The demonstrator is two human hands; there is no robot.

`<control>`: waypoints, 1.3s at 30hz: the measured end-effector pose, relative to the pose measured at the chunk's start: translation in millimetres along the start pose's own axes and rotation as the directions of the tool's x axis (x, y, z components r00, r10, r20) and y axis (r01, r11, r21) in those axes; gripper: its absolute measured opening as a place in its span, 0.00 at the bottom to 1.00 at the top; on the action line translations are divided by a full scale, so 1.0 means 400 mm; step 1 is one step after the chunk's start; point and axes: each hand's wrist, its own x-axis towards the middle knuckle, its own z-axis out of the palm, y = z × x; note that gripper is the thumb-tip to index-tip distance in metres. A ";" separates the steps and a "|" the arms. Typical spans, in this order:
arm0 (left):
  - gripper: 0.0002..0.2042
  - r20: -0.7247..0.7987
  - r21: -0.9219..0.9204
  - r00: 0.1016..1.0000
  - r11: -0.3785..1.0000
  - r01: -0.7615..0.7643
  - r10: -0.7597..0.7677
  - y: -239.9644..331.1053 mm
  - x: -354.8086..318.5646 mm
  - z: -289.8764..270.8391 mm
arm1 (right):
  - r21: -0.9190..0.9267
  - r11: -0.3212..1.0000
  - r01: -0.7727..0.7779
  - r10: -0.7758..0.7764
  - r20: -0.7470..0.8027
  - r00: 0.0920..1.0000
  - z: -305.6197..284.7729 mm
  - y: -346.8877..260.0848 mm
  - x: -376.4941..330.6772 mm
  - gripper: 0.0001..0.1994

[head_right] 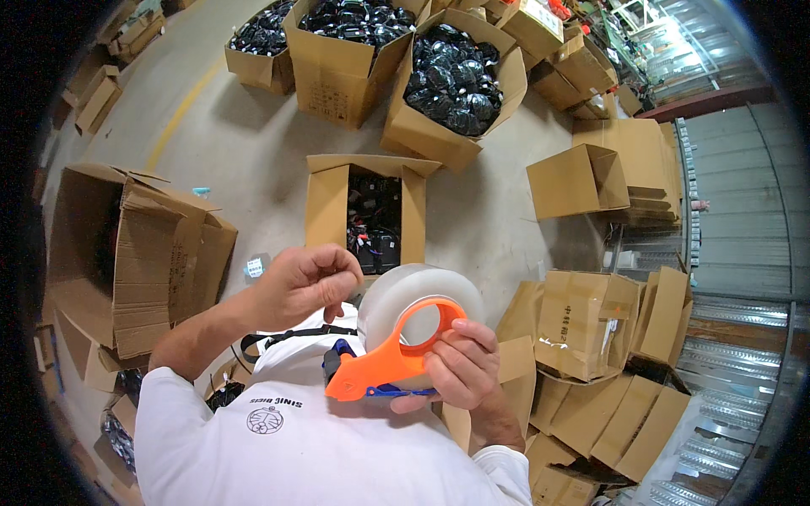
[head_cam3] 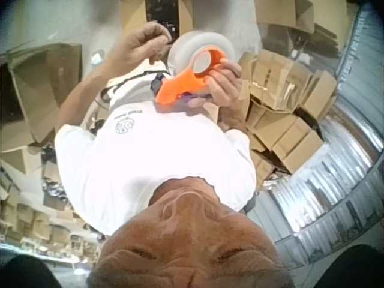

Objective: The person packs black bags into cardboard boxes and seals the boxes with a tape dispenser.

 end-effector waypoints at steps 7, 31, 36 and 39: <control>0.15 -0.018 -0.032 0.982 0.981 -0.190 0.190 -0.025 0.008 0.009 | 0.013 0.999 -0.041 0.041 0.013 0.999 0.003 -0.009 -0.002 0.36; 0.10 -0.047 -0.298 0.996 0.953 0.053 -0.070 0.011 0.019 -0.011 | 0.111 0.991 -0.075 0.077 -0.012 0.997 0.044 0.055 -0.043 0.36; 0.09 -0.119 -0.265 0.993 0.964 -0.017 -0.015 -0.022 0.042 0.000 | 0.418 0.883 -0.212 0.318 -0.203 0.926 0.080 0.067 -0.065 0.39; 0.09 -0.140 -0.283 0.990 0.958 -0.046 0.006 -0.036 0.050 0.014 | 0.508 0.826 -0.244 0.413 -0.252 0.875 0.104 0.063 -0.063 0.39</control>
